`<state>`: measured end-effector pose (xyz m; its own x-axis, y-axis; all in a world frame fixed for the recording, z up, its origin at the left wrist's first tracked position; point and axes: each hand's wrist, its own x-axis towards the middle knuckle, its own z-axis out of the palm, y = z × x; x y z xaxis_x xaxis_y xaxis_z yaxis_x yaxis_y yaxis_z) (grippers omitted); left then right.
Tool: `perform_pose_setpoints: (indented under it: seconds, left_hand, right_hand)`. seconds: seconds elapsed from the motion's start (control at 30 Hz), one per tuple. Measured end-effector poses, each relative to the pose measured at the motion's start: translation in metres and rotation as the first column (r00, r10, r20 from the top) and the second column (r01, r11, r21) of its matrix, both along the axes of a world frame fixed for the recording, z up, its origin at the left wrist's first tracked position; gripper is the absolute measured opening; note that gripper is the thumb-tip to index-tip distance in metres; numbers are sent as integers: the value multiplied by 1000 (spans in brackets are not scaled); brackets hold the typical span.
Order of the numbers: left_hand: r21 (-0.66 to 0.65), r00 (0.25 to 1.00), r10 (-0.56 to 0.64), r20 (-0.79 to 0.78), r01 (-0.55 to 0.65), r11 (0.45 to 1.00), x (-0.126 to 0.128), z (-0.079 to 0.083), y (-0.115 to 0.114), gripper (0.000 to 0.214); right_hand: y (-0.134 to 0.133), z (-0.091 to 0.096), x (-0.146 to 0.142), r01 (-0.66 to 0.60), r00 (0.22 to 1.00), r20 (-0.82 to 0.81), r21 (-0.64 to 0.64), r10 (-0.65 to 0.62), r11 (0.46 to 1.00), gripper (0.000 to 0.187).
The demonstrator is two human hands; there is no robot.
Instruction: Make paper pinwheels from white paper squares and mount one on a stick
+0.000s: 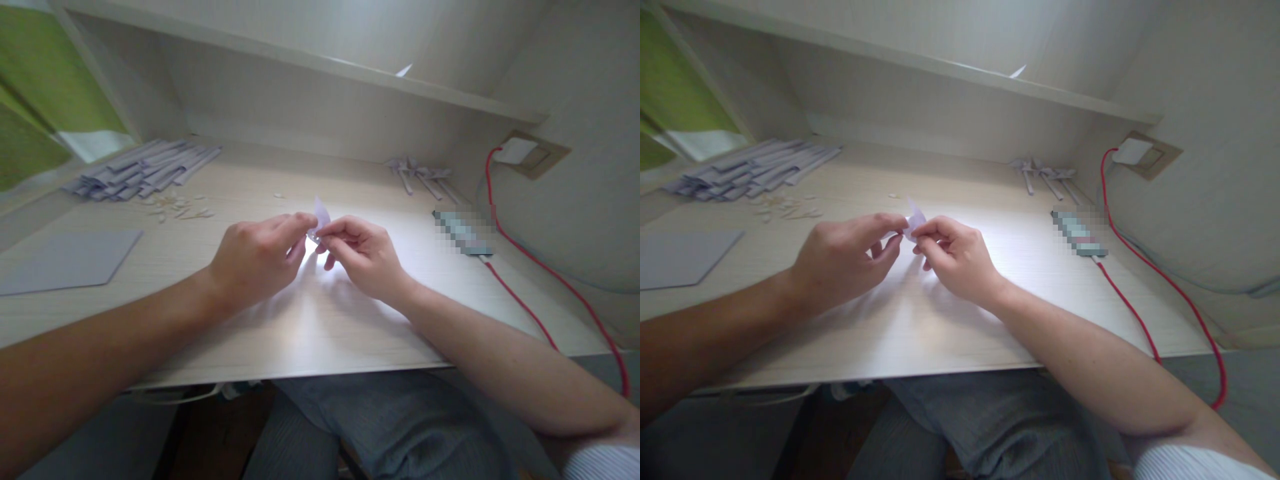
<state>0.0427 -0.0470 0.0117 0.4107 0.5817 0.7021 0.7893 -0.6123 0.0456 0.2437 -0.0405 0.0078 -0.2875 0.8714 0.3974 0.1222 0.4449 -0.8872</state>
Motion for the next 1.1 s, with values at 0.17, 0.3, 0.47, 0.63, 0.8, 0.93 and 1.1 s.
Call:
perform_pose_setpoints:
  seconds: [0.17, 0.3, 0.47, 0.63, 0.8, 0.93, 1.1]
  left_hand:
    - [140, 991, 25, -132, -6, 990, -1, 1, -1, 23]
    - [164, 987, 22, -162, 5, 986, -2, 2, -3, 20]
    - [152, 993, -15, -114, 33, 988, -1, 2, -2, 20]
    - [145, 994, -16, -109, 32, 989, -1, 2, -2, 22]
    - [180, 990, 34, -134, -9, 984, -2, 2, -2, 21]
    - [191, 992, 33, -122, -9, 982, -3, 0, -1, 22]
    - [177, 996, -6, -88, 21, 984, -3, -1, 0, 21]
  right_hand:
    - [1, 1, -1, -27, 999, -48, -41, 25, 999, 11]
    - [1, 1, -1, -43, 998, -58, -75, 38, 996, 12]
    - [1, 2, -1, -44, 997, -69, -95, 38, 995, 13]
    - [0, 4, -2, -63, 995, -88, -120, 52, 991, 13]
    - [1, 5, -1, -78, 992, -107, -148, 62, 986, 13]
    - [2, 5, 0, -80, 991, -116, -172, 61, 982, 12]
    - [2, 5, 0, -90, 992, -106, -150, 75, 985, 11]
